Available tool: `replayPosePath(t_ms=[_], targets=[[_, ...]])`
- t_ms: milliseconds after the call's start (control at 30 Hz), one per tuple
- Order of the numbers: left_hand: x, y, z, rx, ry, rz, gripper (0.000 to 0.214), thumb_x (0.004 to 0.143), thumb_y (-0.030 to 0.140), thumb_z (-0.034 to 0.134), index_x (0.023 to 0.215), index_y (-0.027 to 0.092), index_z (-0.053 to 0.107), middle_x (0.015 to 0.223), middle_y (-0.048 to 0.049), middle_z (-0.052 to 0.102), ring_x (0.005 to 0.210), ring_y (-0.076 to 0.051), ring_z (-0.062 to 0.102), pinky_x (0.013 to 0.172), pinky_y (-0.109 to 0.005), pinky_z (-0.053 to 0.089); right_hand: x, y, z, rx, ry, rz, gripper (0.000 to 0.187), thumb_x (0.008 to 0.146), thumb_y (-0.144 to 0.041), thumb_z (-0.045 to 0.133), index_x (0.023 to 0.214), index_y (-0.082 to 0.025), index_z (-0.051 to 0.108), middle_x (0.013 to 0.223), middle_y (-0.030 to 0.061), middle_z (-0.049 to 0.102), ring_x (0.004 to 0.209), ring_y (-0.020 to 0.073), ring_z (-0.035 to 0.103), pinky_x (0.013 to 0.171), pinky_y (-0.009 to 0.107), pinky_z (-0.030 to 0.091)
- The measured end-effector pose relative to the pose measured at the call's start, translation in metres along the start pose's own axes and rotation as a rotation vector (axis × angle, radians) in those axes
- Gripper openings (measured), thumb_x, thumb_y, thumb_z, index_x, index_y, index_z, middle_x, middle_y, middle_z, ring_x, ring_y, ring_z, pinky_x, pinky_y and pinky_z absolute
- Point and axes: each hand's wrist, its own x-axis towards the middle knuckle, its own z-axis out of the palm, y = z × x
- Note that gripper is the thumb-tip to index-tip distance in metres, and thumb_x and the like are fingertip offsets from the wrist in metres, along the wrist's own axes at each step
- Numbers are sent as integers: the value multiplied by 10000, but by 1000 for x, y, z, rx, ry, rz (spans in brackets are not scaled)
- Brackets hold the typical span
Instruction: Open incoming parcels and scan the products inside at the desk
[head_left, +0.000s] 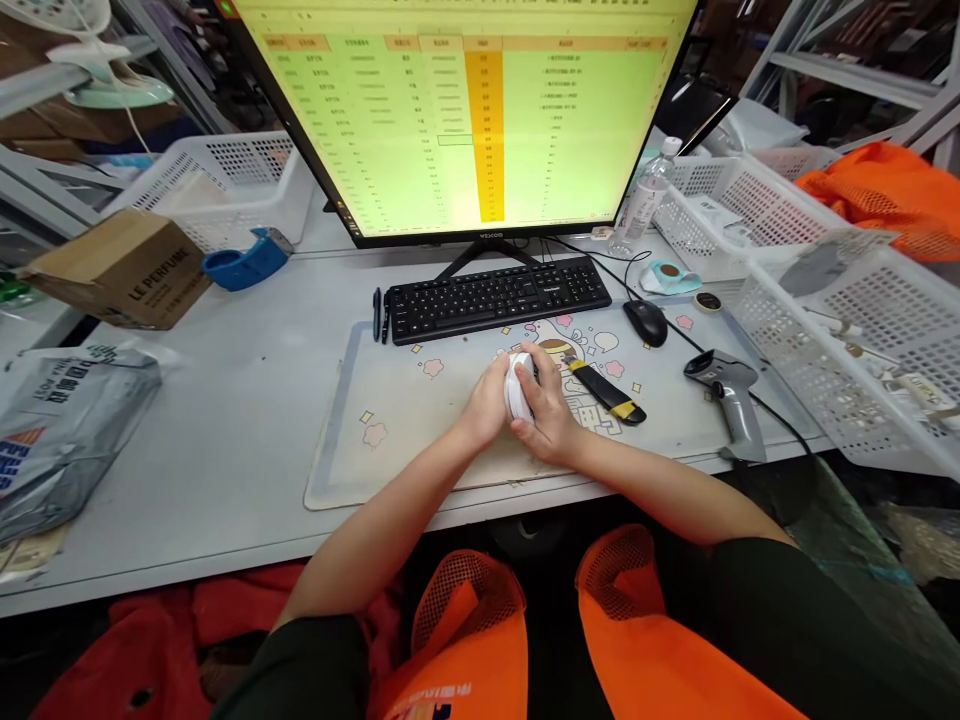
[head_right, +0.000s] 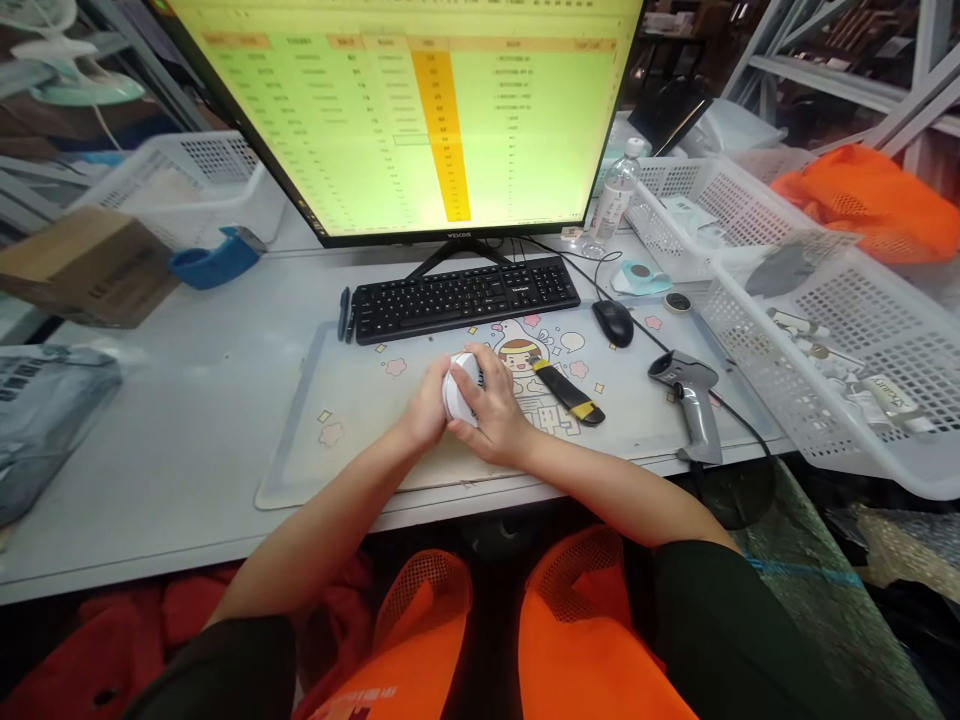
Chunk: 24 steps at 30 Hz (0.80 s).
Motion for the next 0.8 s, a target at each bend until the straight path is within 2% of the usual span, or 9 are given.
replayPosePath(t_ms=[133, 233, 333, 400, 500, 600, 667, 733, 800], targets=[[-3, 14, 1, -77, -170, -205, 396, 928, 517, 561, 1039, 173, 722, 1046, -89, 781, 1221, -318, 690, 1154, -449, 493, -2, 4, -4, -1, -27, -129, 713, 928, -630, 613, 1598, -440, 466, 1720, 49, 284, 1577, 432, 299, 1209, 693, 330], [-6, 7, 2, 20, -104, -66, 491, 947, 613, 534, 1096, 180, 709, 1155, -110, 750, 1281, -327, 644, 1174, -466, 474, 1, -2, -3, 126, 15, -89, 697, 999, -669, 488, 1642, -415, 403, 1724, 72, 289, 1589, 390, 308, 1249, 677, 303], [-7, -11, -3, 381, 121, 388, 707, 918, 778, 516, 1287, 196, 677, 1372, -156, 639, 1370, -346, 554, 1220, -498, 405, 8, -14, -2, 368, 27, 195, 824, 1024, -790, 278, 1698, -316, 293, 1709, 120, 337, 1606, 319, 307, 1309, 604, 275], [-4, -19, -7, 628, 153, 612, 849, 805, 845, 637, 1369, 210, 662, 1421, -182, 596, 1358, -383, 544, 1215, -537, 386, 16, -19, -5, 613, 12, 441, 912, 1000, -845, 155, 1669, -257, 347, 1642, 139, 454, 1567, 286, 390, 1303, 541, 330], [0, -16, -11, 863, 32, 701, 844, 610, 759, 881, 1270, 252, 744, 1354, -180, 670, 1312, -433, 579, 1215, -581, 359, 29, -15, -21, 1054, -100, 753, 914, 996, -838, 117, 1505, -216, 553, 1406, 148, 672, 1395, 284, 591, 1177, 485, 505], [3, -1, -17, 925, -256, 677, 588, 662, 605, 936, 1146, 305, 788, 1333, -130, 727, 1370, -425, 578, 1243, -591, 337, 41, -1, -48, 1319, -317, 953, 731, 1010, -780, 323, 1264, -199, 688, 1135, 130, 772, 1153, 286, 726, 1004, 452, 613], [7, 10, -24, 859, -357, 692, 566, 678, 565, 947, 1153, 308, 777, 1332, -109, 734, 1392, -397, 580, 1242, -577, 366, 45, 8, -67, 1385, -349, 987, 682, 1001, -765, 375, 1196, -196, 697, 1036, 116, 781, 1028, 282, 756, 908, 445, 639], [13, 19, -35, 749, -143, 758, 631, 720, 555, 934, 1247, 274, 731, 1365, -114, 710, 1398, -362, 571, 1232, -544, 395, 49, 12, -82, 1412, -326, 958, 750, 986, -804, 325, 1270, -200, 668, 1039, 121, 779, 987, 296, 761, 846, 466, 643], [18, 24, -42, 647, 267, 824, 621, 874, 557, 812, 1368, 218, 649, 1436, -138, 648, 1384, -323, 561, 1200, -514, 422, 52, 11, -88, 1401, -300, 910, 838, 974, -838, 253, 1412, -209, 592, 1108, 135, 774, 1018, 317, 757, 836, 500, 636]])
